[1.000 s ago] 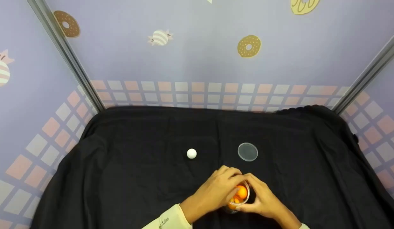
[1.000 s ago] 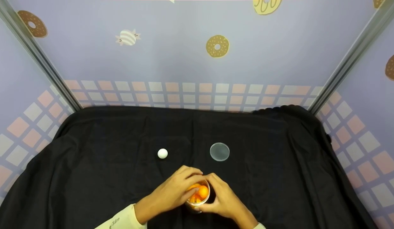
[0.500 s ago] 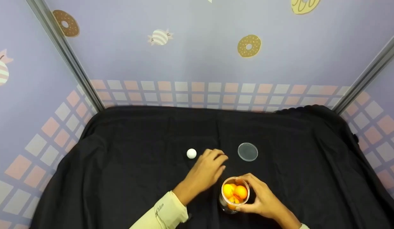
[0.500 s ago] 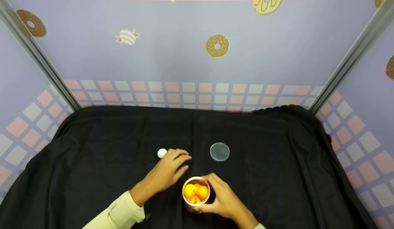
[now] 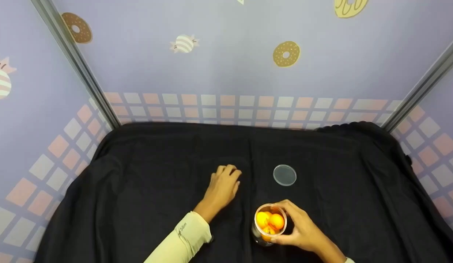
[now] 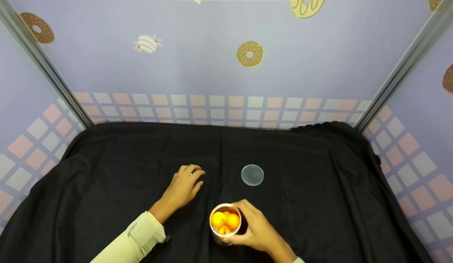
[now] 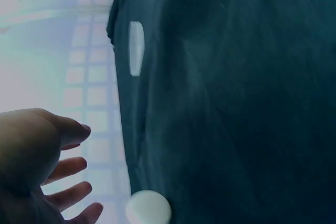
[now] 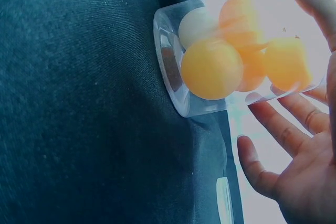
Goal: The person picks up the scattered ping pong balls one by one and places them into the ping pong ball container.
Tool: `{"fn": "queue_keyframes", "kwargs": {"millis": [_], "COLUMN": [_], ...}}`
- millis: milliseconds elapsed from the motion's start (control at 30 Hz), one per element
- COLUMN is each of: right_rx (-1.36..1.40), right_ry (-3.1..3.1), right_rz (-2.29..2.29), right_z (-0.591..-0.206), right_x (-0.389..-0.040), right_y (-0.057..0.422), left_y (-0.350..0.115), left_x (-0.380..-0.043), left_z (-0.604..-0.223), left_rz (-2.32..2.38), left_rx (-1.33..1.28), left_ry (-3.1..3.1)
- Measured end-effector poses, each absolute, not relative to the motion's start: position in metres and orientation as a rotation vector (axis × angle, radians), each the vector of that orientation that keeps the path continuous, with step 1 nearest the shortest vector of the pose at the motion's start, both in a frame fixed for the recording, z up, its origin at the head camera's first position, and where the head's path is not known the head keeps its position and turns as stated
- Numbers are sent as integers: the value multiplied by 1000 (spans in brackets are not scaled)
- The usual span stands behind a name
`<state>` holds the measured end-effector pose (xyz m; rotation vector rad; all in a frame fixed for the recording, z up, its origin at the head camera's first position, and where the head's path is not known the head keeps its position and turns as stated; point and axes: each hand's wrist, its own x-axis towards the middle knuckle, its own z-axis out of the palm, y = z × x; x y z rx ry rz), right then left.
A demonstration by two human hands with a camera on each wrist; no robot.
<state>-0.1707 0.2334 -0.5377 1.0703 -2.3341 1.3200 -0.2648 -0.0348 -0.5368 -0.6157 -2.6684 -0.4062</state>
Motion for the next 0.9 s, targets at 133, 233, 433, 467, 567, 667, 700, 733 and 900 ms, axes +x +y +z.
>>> {"fn": "queue_keyframes", "kwargs": {"millis": [133, 233, 433, 467, 567, 667, 700, 733, 900], "right_rx": [1060, 1053, 1036, 1035, 1036, 1040, 1044, 1049, 1070], "right_ry": [-2349, -2364, -2384, -2382, -2368, -2358, -2355, -2350, -2356], "right_rz": [1293, 1268, 1256, 1263, 1291, 1310, 1312, 1313, 1275], "right_z": [-555, -565, -566, -563, -547, -533, -532, -535, -560], "right_x": [-177, -180, -179, -178, -172, -168, -168, -169, -179], "right_y": [239, 243, 244, 243, 237, 233, 233, 234, 241], "left_y": [-42, -48, -56, -58, -61, -62, -63, -63, -65], "left_x": [-272, -277, -281, -281, -281, -281, -281, -281, -280], "left_z": [-545, -550, -561, -563, -568, -570, -570, -570, -570], "left_rz": [-432, -451, -460, -462, -462, -457, -455, -454, -457], "left_rx": [-539, -506, -456, -444, -418, -419, -422, -426, -436], "left_ry": [-2758, -2814, -2894, -2910, -2935, -2931, -2926, -2920, -2925]}}
